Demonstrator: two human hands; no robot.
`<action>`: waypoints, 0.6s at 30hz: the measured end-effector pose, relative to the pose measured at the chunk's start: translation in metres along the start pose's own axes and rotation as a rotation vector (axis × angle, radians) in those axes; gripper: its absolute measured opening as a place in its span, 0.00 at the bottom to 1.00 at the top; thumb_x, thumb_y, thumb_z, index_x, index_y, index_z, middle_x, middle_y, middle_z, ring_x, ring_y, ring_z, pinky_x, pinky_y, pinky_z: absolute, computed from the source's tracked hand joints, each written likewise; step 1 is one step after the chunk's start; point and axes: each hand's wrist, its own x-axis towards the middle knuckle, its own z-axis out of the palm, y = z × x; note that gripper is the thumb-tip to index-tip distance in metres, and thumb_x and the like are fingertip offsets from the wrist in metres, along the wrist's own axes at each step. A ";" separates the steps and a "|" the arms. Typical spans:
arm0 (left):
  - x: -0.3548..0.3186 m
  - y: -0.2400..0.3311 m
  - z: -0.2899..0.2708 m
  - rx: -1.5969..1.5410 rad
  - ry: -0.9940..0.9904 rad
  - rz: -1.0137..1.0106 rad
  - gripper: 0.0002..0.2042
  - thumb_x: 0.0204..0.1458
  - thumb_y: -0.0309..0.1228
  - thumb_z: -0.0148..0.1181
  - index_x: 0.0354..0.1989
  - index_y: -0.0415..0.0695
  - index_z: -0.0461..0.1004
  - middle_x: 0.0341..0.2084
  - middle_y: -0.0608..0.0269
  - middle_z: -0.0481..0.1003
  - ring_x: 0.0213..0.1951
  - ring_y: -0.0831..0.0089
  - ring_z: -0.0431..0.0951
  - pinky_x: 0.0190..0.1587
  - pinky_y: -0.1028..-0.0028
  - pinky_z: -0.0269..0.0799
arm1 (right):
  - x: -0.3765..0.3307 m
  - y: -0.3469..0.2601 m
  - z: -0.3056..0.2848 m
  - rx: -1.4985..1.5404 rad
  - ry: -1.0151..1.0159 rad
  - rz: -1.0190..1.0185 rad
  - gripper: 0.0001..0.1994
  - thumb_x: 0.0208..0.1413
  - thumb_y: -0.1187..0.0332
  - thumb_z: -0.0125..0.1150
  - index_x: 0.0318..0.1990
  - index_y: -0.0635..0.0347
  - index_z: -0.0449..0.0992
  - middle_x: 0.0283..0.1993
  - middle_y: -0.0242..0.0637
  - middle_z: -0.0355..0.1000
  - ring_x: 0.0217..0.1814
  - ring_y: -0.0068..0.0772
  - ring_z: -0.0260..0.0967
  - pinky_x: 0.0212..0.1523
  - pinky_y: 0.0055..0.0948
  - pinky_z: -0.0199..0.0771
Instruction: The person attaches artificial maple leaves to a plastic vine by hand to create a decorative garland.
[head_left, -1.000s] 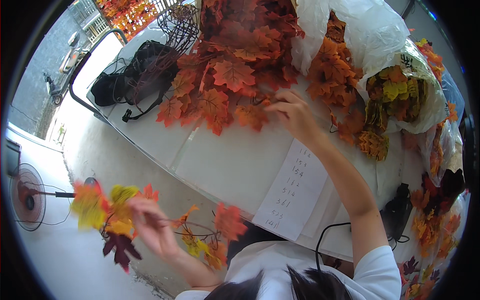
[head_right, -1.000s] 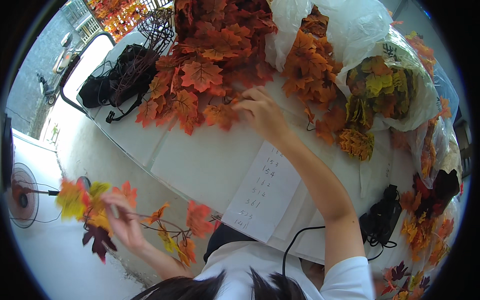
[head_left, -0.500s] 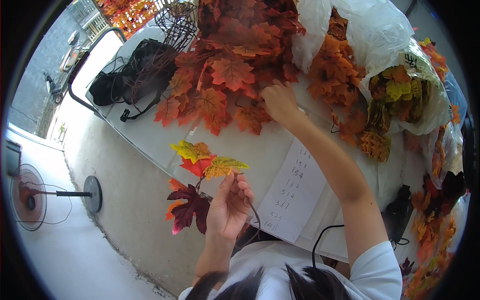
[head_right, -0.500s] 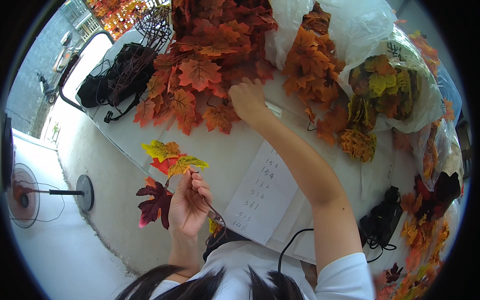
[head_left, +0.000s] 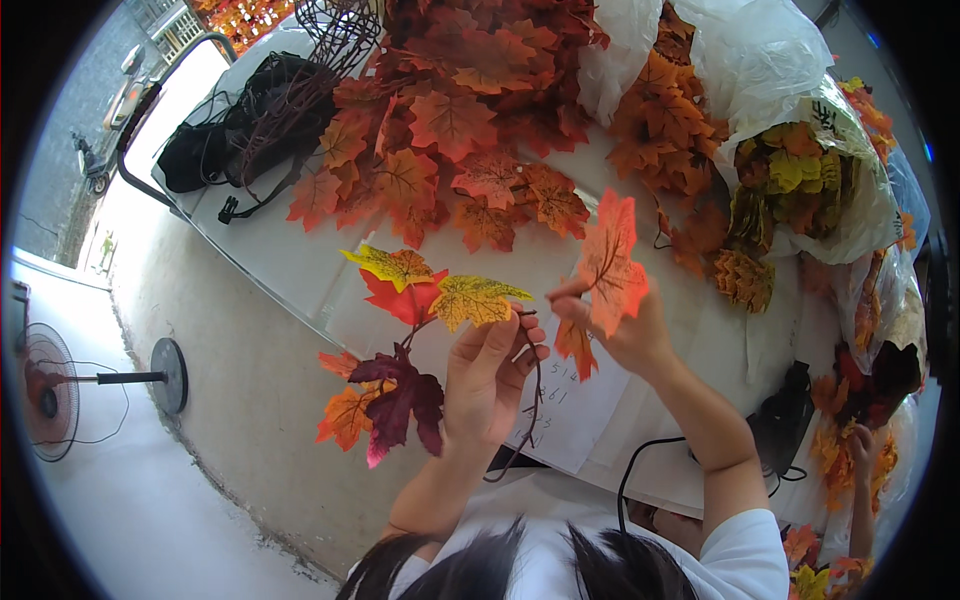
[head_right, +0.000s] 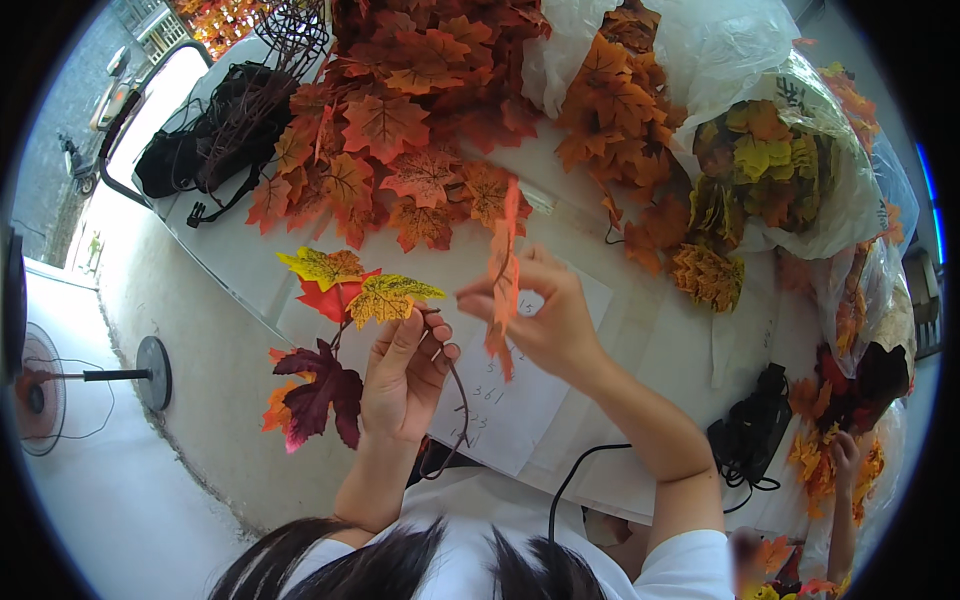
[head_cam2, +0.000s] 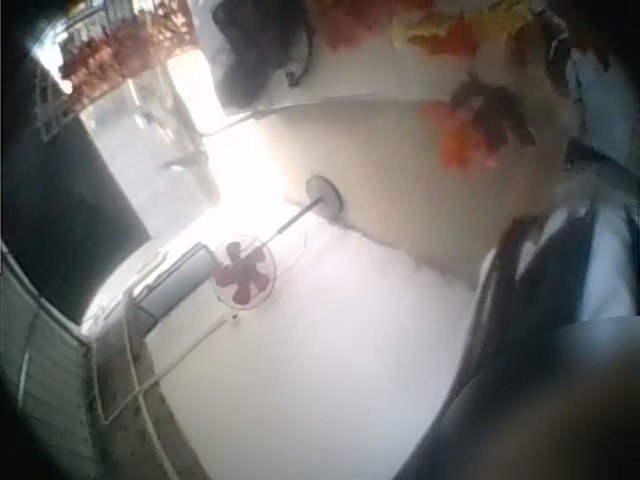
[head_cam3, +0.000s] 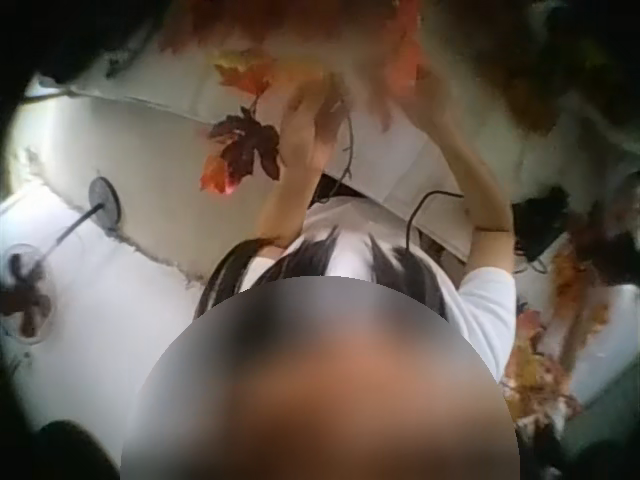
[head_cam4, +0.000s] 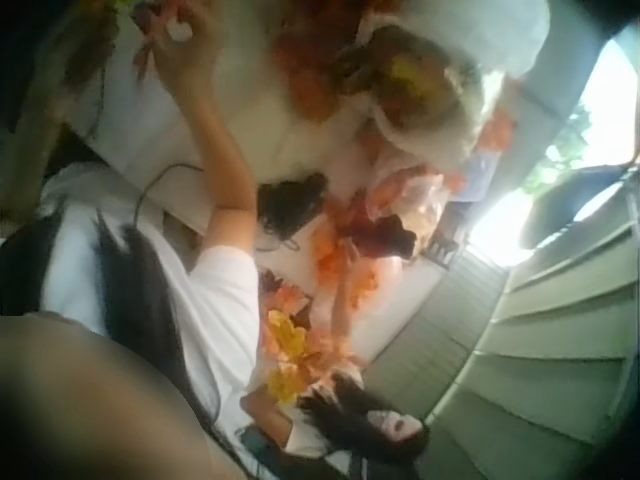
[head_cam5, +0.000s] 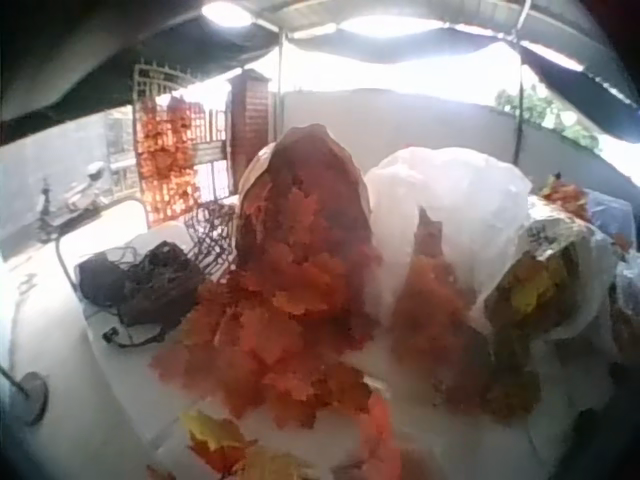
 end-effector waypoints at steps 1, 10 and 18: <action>-0.001 -0.001 0.002 0.043 -0.016 0.024 0.07 0.49 0.31 0.50 0.35 0.43 0.69 0.28 0.65 0.71 0.32 0.77 0.71 0.32 0.77 0.69 | -0.006 -0.010 -0.001 0.117 -0.075 0.053 0.03 0.42 0.73 0.59 0.27 0.61 0.74 0.20 0.28 0.68 0.24 0.23 0.65 0.25 0.22 0.63; -0.007 -0.012 0.003 0.125 -0.102 0.054 0.07 0.49 0.30 0.51 0.36 0.43 0.70 0.29 0.63 0.73 0.33 0.76 0.72 0.32 0.75 0.69 | -0.027 -0.014 0.002 0.414 -0.098 0.131 0.07 0.47 0.71 0.56 0.30 0.68 0.71 0.21 0.34 0.69 0.16 0.22 0.68 0.15 0.18 0.65; -0.010 -0.023 0.003 0.272 -0.050 0.195 0.07 0.48 0.27 0.52 0.35 0.41 0.71 0.31 0.61 0.72 0.31 0.75 0.73 0.33 0.72 0.75 | -0.039 -0.016 -0.002 0.063 0.025 0.073 0.07 0.38 0.70 0.64 0.28 0.57 0.76 0.22 0.26 0.69 0.27 0.23 0.59 0.28 0.22 0.61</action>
